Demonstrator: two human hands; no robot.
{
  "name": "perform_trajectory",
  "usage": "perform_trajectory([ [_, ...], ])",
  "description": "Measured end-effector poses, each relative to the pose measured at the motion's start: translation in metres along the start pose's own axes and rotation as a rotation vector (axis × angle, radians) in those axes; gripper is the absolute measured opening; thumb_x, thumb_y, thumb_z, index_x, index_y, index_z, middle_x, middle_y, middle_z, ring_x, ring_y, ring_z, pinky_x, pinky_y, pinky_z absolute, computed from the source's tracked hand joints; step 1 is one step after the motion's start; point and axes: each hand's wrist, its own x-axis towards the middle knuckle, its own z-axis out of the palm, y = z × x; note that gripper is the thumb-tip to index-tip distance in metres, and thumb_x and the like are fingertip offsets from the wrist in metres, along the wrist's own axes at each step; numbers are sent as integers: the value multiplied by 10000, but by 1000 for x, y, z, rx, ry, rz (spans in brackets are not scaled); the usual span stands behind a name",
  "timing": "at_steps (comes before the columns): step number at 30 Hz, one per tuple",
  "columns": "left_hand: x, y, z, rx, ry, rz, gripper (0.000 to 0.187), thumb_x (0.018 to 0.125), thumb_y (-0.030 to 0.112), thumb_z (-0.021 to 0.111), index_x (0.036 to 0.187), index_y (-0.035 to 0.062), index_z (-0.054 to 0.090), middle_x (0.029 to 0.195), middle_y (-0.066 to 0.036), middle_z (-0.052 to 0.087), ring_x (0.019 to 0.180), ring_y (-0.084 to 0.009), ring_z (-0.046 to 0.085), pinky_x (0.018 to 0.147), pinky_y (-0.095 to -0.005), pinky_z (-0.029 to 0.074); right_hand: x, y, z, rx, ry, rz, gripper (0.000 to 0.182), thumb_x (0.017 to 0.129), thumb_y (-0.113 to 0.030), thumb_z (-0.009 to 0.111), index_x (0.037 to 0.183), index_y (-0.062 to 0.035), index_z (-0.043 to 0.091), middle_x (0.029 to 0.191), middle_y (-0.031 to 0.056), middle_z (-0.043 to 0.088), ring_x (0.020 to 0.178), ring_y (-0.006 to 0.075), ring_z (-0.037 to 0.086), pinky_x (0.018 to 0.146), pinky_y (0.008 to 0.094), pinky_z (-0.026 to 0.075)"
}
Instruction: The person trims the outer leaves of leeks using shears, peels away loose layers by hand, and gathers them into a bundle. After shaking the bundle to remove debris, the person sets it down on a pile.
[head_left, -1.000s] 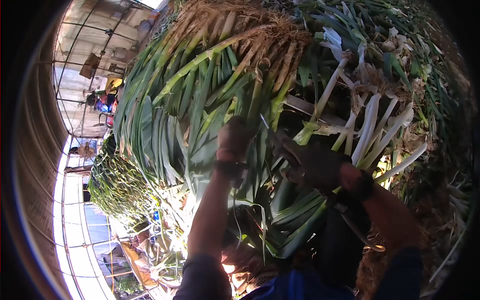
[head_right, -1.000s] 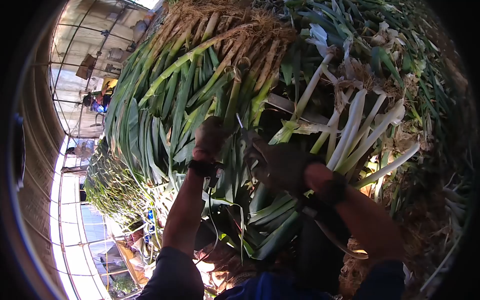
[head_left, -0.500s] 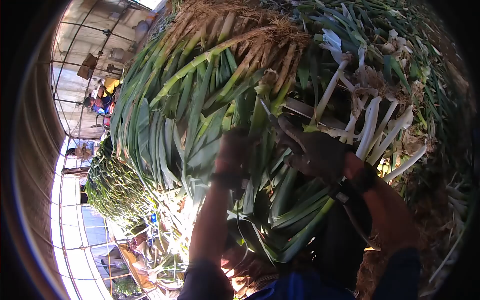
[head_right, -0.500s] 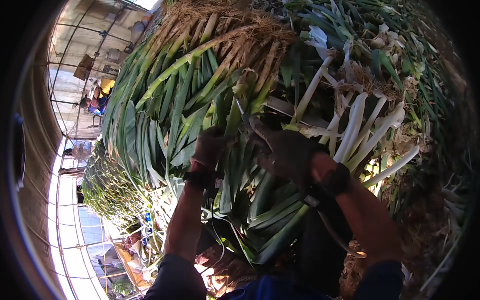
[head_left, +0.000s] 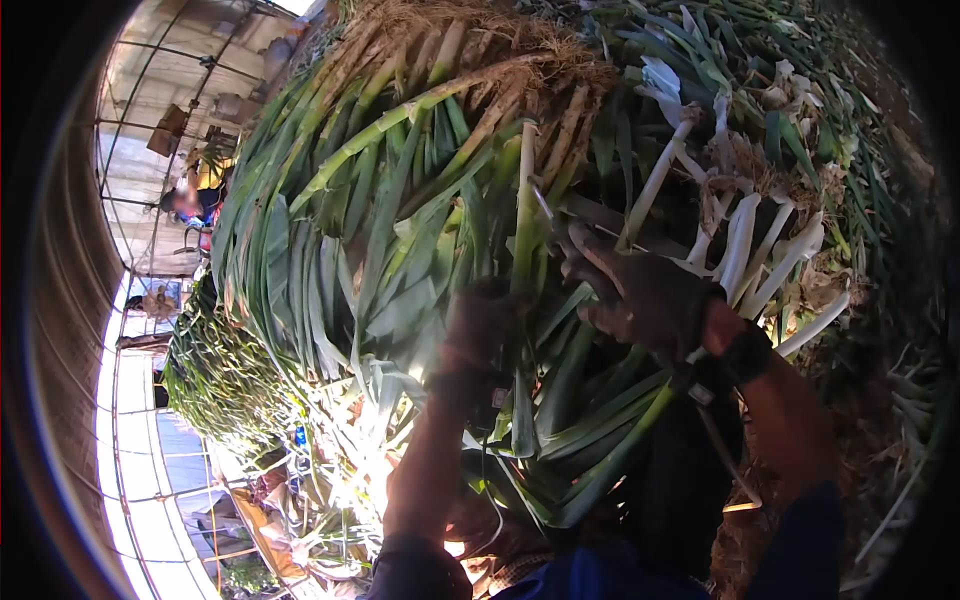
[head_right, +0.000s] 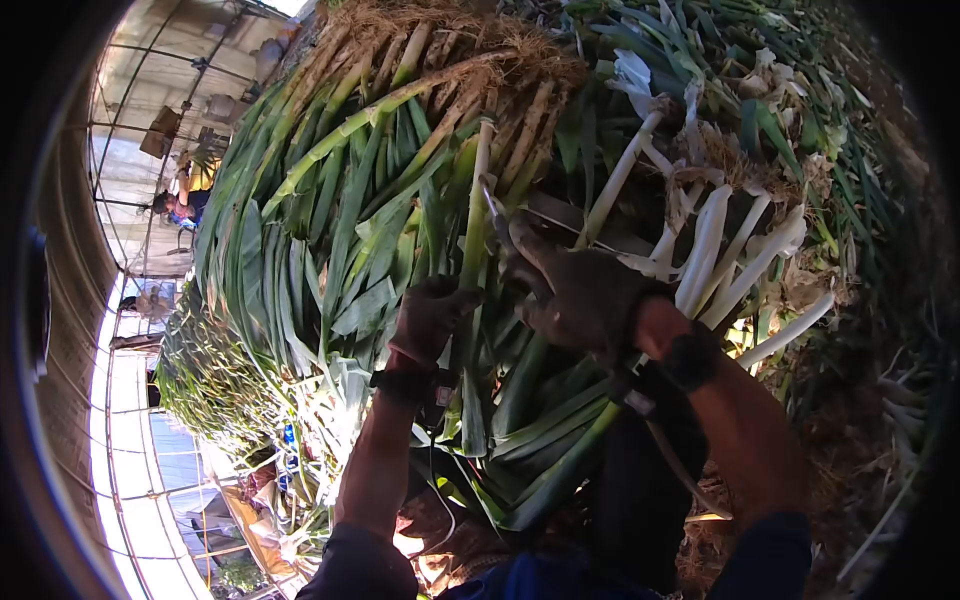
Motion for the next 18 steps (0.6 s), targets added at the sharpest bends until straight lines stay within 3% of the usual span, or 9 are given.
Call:
perform_trajectory([
  [3, -9, 16, 6, -41, -54, -48, 345, 842, 246, 852, 1048, -20, 776, 903, -41, 741, 794, -119, 649, 734, -301, 518, -27, 12, 25, 46, 47, -138, 970, 931, -209, 745, 1676, 9, 163, 1459, 203, 632, 1295, 338, 650, 1074, 368, 505],
  [6, -21, 25, 11, -48, -66, -81, 346, 846, 238, 853, 1063, -19, 773, 909, -41, 746, 775, -117, 652, 712, -308, 521, -4, -5, -8, -188, -83, 160, 973, 939, -219, 744, 1677, 4, 151, 1462, 204, 631, 1317, 339, 638, 1076, 372, 515],
  [7, -26, 25, 13, -58, -60, -93, 351, 846, 235, 854, 1073, -21, 771, 911, -42, 747, 772, -119, 654, 709, -310, 523, 13, 30, 1, -158, 122, -73, 854, 937, -241, 691, 1638, -11, 260, 1398, 193, 672, 1247, 388, 665, 1038, 457, 535],
  [9, -32, 31, 14, -80, -53, -123, 362, 848, 232, 856, 1089, -23, 766, 914, -44, 749, 774, -120, 659, 710, -313, 528, 43, 30, -16, -7, 133, -39, 834, 922, -252, 699, 1622, -37, 300, 1378, 198, 679, 1234, 393, 668, 1029, 454, 539],
  [11, -35, 37, 15, -101, -59, -159, 371, 854, 232, 859, 1104, -25, 761, 916, -47, 750, 784, -121, 663, 718, -314, 532, 76, 48, -22, -240, 274, -187, 849, 928, -257, 753, 1621, -2, 334, 1378, 208, 674, 1101, 374, 726, 987, 429, 557],
  [14, -33, 32, 16, -72, -62, -154, 363, 887, 226, 848, 1133, -22, 750, 917, -54, 751, 789, -116, 670, 719, -303, 536, 97, 38, -43, -262, 120, 51, 844, 936, -253, 750, 1631, -26, 327, 1376, 195, 682, 1146, 359, 715, 1026, 405, 548],
  [15, -32, 30, 16, -105, -81, -150, 360, 898, 224, 842, 1141, -22, 746, 920, -57, 752, 789, -115, 671, 720, -298, 535, 98, 42, -42, -264, 133, 53, 868, 929, -274, 757, 1651, -77, 317, 1306, 197, 716, 1151, 362, 713, 1020, 406, 549],
  [17, -31, 24, 14, -170, -117, -140, 353, 919, 221, 831, 1158, -21, 738, 925, -64, 754, 789, -115, 673, 722, -286, 533, 106, 88, -19, -231, 313, -203, 882, 918, -301, 763, 1654, -101, 319, 1243, 217, 732, 1139, 376, 715, 1000, 421, 556],
  [18, -32, 22, 14, -168, -129, -144, 351, 925, 218, 825, 1164, -22, 735, 923, -64, 752, 791, -115, 675, 719, -284, 534, 101, 92, -13, -221, 335, -208, 890, 915, -307, 765, 1656, -107, 316, 1232, 222, 735, 1134, 382, 716, 992, 427, 558],
])
